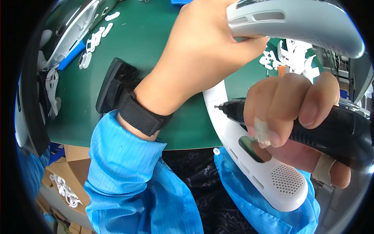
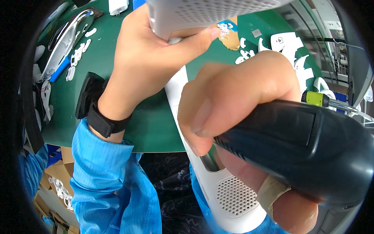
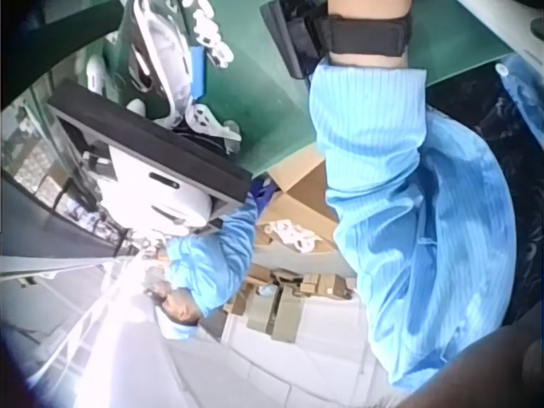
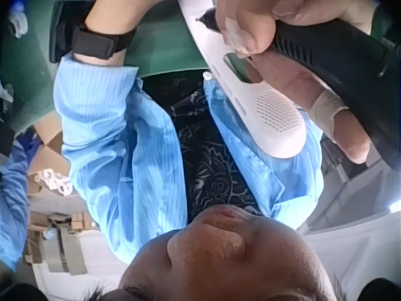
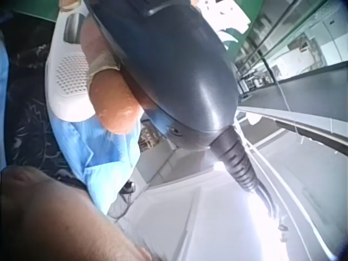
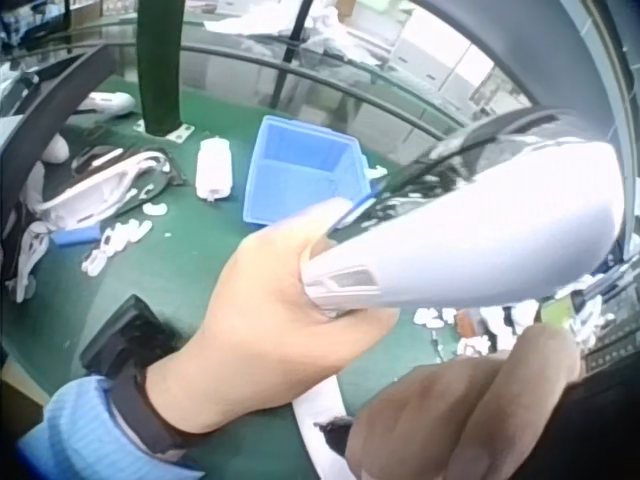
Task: Assemble the white plastic housing and internal components of a neck-worn electronic device using an electric screwdriver.
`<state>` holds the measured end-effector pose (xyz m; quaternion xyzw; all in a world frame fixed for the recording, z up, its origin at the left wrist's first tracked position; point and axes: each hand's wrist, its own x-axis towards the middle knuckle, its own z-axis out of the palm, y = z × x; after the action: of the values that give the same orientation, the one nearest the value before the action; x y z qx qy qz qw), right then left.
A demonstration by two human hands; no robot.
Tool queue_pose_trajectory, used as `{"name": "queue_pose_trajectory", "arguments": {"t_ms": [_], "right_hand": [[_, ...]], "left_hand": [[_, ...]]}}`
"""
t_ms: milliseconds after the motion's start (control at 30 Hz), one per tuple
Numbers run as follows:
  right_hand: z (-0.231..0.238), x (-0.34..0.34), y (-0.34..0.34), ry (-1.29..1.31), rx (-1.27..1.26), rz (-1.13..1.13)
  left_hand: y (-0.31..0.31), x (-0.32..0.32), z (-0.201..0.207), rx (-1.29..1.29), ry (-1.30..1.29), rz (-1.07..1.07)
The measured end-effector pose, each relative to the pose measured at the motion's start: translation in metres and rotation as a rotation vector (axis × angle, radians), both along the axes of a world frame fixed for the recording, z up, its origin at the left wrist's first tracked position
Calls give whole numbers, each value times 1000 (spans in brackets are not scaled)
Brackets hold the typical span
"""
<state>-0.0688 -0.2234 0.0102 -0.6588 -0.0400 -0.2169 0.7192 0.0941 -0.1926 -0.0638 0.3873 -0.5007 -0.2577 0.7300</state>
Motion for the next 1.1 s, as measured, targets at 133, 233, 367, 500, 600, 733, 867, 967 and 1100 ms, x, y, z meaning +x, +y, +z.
{"name": "queue_pose_trajectory", "arguments": {"t_ms": [133, 233, 367, 500, 600, 733, 867, 967, 1100], "right_hand": [[3, -5, -4, 65, -54, 39], [-2, -1, -1, 28, -3, 43], [10, -2, -2, 63, -123, 83], [3, 3, 18, 32, 55, -66], [4, 16, 14, 27, -157, 16], [-2, -2, 4, -11, -65, 22], [-11, 1, 6, -93, 54, -55], [8, -5, -4, -122, 32, -75], [37, -19, -24, -156, 74, -183]], "left_hand": [[11, -4, 27, 163, -160, 98], [1, 0, 7, 40, -85, 63], [2, -10, 23, -11, -52, 88], [19, -3, 29, 95, -110, 116], [21, -2, 29, 105, -94, 107], [1, 2, 15, -49, -65, 48], [10, 3, 7, 60, -125, 124], [4, 2, 3, 45, -34, 74], [-3, -4, 5, 123, -92, 63]]}}
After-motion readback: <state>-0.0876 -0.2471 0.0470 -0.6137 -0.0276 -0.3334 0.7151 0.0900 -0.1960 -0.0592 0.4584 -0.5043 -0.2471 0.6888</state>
